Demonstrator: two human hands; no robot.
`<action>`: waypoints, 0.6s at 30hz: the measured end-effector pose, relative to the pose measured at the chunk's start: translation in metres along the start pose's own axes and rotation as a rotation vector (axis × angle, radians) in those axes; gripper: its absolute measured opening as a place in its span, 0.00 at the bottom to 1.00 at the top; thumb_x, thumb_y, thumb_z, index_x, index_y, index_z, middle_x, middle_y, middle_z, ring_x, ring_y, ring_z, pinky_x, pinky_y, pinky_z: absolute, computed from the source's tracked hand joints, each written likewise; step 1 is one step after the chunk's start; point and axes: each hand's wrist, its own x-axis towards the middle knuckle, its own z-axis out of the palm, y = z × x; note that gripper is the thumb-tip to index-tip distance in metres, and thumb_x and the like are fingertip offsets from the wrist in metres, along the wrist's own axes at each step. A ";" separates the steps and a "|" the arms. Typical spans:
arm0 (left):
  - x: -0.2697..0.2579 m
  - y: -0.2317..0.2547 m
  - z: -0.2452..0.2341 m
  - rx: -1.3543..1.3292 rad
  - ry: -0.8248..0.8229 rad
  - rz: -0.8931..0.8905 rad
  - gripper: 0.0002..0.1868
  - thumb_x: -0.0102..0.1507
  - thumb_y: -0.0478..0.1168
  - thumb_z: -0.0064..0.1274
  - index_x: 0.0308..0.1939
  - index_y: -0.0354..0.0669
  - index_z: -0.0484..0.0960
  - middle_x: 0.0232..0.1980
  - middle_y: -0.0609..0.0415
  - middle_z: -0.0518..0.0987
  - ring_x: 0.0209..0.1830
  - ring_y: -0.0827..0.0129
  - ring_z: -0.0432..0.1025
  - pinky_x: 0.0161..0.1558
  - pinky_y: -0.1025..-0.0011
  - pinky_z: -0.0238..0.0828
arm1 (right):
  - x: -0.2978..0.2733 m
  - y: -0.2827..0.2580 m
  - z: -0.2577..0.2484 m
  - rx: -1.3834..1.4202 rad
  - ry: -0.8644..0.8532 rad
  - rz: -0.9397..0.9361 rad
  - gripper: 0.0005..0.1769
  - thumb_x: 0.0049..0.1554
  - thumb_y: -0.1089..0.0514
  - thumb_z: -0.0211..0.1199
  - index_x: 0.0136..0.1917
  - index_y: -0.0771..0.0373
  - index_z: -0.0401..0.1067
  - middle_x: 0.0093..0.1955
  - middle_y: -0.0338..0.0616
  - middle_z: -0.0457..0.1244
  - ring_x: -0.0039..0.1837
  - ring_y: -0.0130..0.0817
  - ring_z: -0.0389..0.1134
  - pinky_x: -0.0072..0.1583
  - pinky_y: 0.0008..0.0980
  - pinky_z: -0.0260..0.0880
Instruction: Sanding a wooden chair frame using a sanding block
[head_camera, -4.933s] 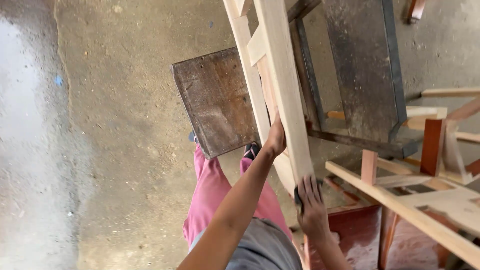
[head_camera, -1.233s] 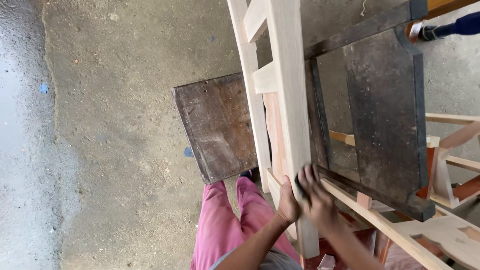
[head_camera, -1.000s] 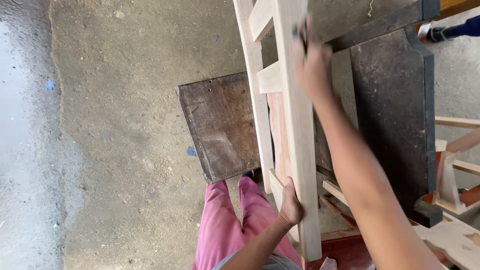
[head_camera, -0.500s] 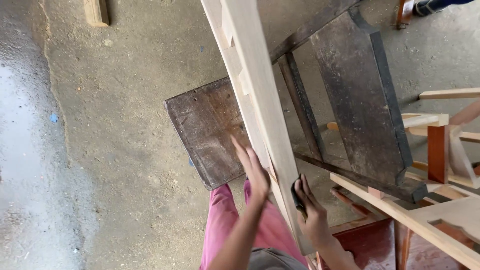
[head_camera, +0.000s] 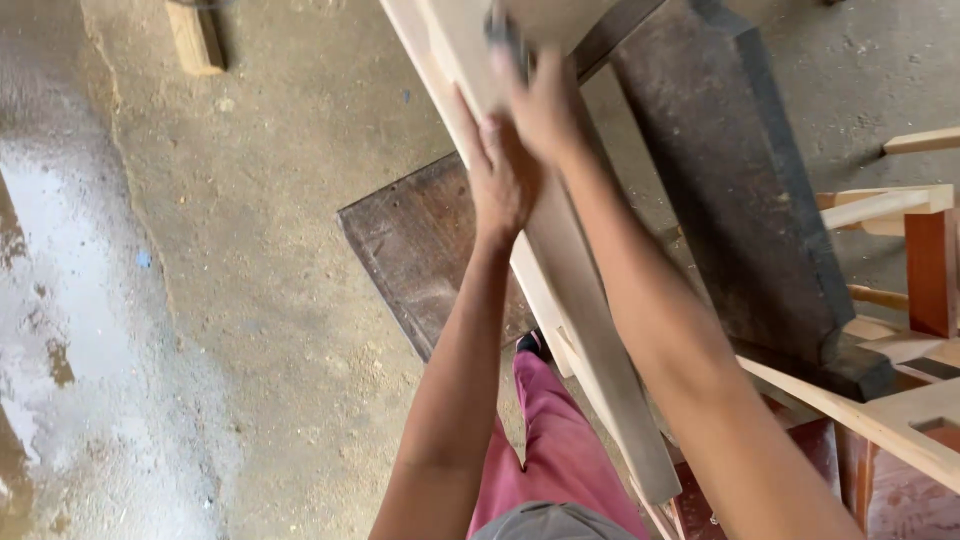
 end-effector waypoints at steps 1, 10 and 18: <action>0.000 0.004 -0.002 -0.027 0.035 -0.070 0.42 0.72 0.63 0.23 0.83 0.45 0.37 0.56 0.55 0.49 0.54 0.66 0.41 0.56 0.65 0.41 | -0.034 0.006 -0.007 0.039 0.008 -0.154 0.14 0.68 0.44 0.50 0.54 0.56 0.63 0.48 0.41 0.60 0.48 0.34 0.60 0.49 0.33 0.62; -0.008 -0.010 0.008 0.356 0.292 -0.049 0.37 0.73 0.64 0.31 0.81 0.57 0.44 0.75 0.34 0.64 0.70 0.40 0.66 0.67 0.48 0.67 | -0.421 0.112 -0.112 -0.137 -0.119 -0.038 0.40 0.52 0.75 0.51 0.77 0.59 0.59 0.81 0.52 0.53 0.78 0.47 0.60 0.71 0.35 0.66; -0.042 -0.006 0.014 0.208 0.330 -0.145 0.45 0.69 0.66 0.32 0.81 0.45 0.41 0.85 0.36 0.50 0.82 0.42 0.56 0.74 0.51 0.60 | -0.189 0.077 -0.049 -0.035 -0.035 -0.231 0.30 0.68 0.64 0.57 0.79 0.41 0.59 0.79 0.44 0.55 0.63 0.35 0.74 0.53 0.19 0.70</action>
